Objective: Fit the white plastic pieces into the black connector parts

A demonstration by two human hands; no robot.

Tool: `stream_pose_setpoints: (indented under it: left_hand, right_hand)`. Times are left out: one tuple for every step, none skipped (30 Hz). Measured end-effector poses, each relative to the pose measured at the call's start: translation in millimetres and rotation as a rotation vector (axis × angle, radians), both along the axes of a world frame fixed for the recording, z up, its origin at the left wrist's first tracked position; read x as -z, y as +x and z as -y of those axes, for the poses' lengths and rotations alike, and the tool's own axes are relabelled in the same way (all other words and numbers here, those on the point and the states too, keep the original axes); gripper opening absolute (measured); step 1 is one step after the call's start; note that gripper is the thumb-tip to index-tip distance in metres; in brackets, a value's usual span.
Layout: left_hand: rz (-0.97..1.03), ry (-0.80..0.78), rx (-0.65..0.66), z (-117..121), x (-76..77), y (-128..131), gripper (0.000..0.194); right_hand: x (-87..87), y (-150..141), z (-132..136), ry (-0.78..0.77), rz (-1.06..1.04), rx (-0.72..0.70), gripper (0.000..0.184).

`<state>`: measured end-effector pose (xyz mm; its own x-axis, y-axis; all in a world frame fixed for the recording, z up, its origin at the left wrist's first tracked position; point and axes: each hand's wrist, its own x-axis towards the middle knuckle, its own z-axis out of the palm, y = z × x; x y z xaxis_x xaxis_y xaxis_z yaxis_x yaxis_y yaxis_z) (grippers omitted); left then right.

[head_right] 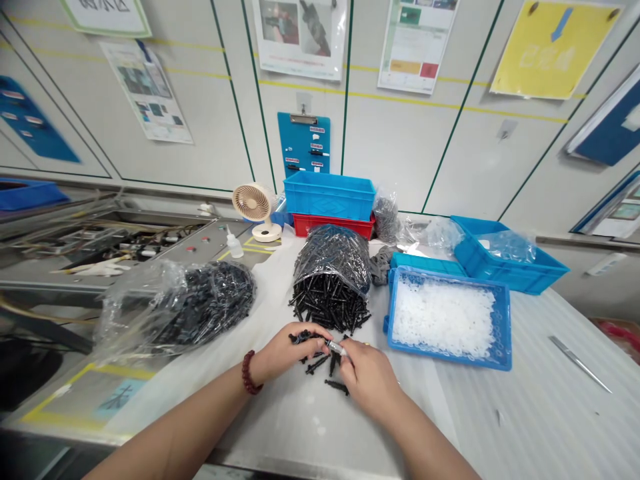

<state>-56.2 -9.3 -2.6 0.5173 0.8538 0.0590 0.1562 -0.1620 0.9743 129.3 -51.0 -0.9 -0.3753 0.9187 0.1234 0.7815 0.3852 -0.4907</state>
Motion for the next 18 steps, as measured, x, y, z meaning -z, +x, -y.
stream_pose_setpoints:
  left_hand:
    - [0.013, -0.025, -0.003, -0.8, 1.1, -0.1, 0.026]
    - [0.023, -0.044, 0.001, -1.4, 1.9, -0.1, 0.027]
    - [0.031, -0.057, 0.010, -1.9, 2.5, 0.0, 0.028]
    - [0.036, -0.067, 0.016, -2.3, 2.7, 0.2, 0.029]
    - [0.039, -0.076, 0.021, -2.4, 2.7, 0.4, 0.030]
    - [0.042, -0.082, 0.020, -2.4, 2.3, 0.5, 0.030]
    - [0.044, -0.088, 0.016, -2.2, 1.7, 0.6, 0.029]
    - [0.045, -0.090, 0.011, -1.9, 0.9, 0.7, 0.028]
    - [0.045, -0.089, 0.007, -1.5, 0.2, 0.7, 0.027]
    - [0.046, -0.086, 0.005, -1.1, -0.5, 0.7, 0.026]
    - [0.048, -0.082, 0.005, -0.7, -1.1, 0.7, 0.025]
    - [0.049, -0.078, 0.007, -0.3, -1.6, 0.7, 0.025]
    - [0.049, -0.075, 0.011, 0.1, -1.9, 0.7, 0.024]
    - [0.048, -0.071, 0.013, 0.4, -2.1, 0.6, 0.024]
    - [0.046, -0.066, 0.014, 0.7, -2.3, 0.5, 0.023]
    - [0.044, -0.059, 0.013, 1.0, -2.6, 0.5, 0.023]
    - [0.042, -0.050, 0.010, 1.2, -3.0, 0.5, 0.023]
    - [0.039, -0.040, 0.006, 1.5, -3.5, 0.5, 0.023]
  right_hand:
    - [-0.5, 0.0, 0.0, -0.004, -0.017, -0.015, 0.023]
    - [-0.8, 0.0, 0.0, -0.009, -0.030, -0.023, 0.024]
    - [-1.0, 0.0, -0.1, -0.013, -0.040, -0.026, 0.024]
    - [-1.0, 0.1, -0.1, -0.015, -0.046, -0.025, 0.024]
    - [-0.9, 0.3, -0.3, -0.016, -0.050, -0.024, 0.024]
    - [-0.6, 0.5, -0.5, -0.016, -0.052, -0.022, 0.023]
    - [-0.2, 0.8, -0.7, -0.016, -0.052, -0.021, 0.023]
    - [0.4, 1.1, -1.0, -0.014, -0.051, -0.021, 0.023]
    - [0.9, 1.5, -1.3, -0.011, -0.051, -0.024, 0.022]
    - [1.4, 1.8, -1.5, -0.006, -0.052, -0.028, 0.022]
    - [1.8, 2.0, -1.7, 0.000, -0.055, -0.032, 0.021]
    - [2.1, 2.1, -1.8, 0.005, -0.059, -0.034, 0.021]
    - [2.2, 2.1, -1.8, 0.011, -0.062, -0.034, 0.021]
    - [2.1, 2.0, -1.8, 0.016, -0.064, -0.034, 0.022]
    - [1.9, 1.9, -1.6, 0.020, -0.064, -0.031, 0.022]
    - [1.5, 1.7, -1.5, 0.024, -0.061, -0.027, 0.022]
    - [1.1, 1.6, -1.3, 0.027, -0.055, -0.022, 0.022]
    - [0.8, 1.5, -1.2, 0.028, -0.047, -0.016, 0.022]
